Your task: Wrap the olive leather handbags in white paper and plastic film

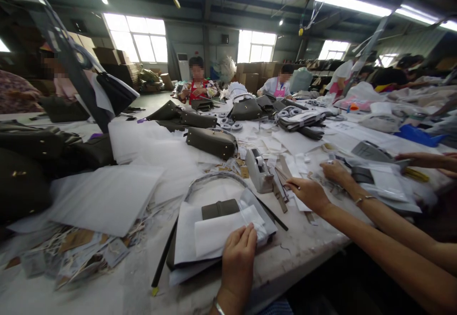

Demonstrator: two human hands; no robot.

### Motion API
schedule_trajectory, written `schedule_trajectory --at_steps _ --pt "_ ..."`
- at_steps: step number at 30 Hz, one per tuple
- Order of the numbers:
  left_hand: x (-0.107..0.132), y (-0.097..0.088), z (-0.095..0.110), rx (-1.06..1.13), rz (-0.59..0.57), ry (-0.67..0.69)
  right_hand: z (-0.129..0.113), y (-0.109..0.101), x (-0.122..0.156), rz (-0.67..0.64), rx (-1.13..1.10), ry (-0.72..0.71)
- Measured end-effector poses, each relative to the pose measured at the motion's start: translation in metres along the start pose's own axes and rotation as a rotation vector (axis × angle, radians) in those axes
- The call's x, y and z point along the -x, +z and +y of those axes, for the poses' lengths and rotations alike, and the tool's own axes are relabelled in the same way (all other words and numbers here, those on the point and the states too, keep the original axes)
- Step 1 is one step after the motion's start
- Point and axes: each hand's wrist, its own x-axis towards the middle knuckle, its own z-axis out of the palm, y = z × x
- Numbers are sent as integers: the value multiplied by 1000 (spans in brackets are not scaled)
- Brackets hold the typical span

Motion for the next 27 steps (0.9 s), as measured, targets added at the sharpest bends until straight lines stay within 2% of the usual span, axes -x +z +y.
schedule_trajectory --at_steps 2,6,8,11,18,23,27 --pt "0 -1 0 2 -11 -5 -6 -18 8 -42 113 -203" --pt "0 -4 1 11 -25 -6 -34 -48 25 -143 374 -791" --pt "-1 -5 2 15 -32 -10 -54 -52 30 -206 388 -918" --pt "-1 -4 3 14 -29 -15 -82 -40 28 -348 359 -972" --pt "-1 -3 3 7 14 0 -121 18 -7 -671 415 -977" --pt "-2 -5 4 13 14 -8 -141 32 -24 -838 555 -990" --pt "-2 -7 4 -16 0 -4 -150 38 -30 -894 605 -978"
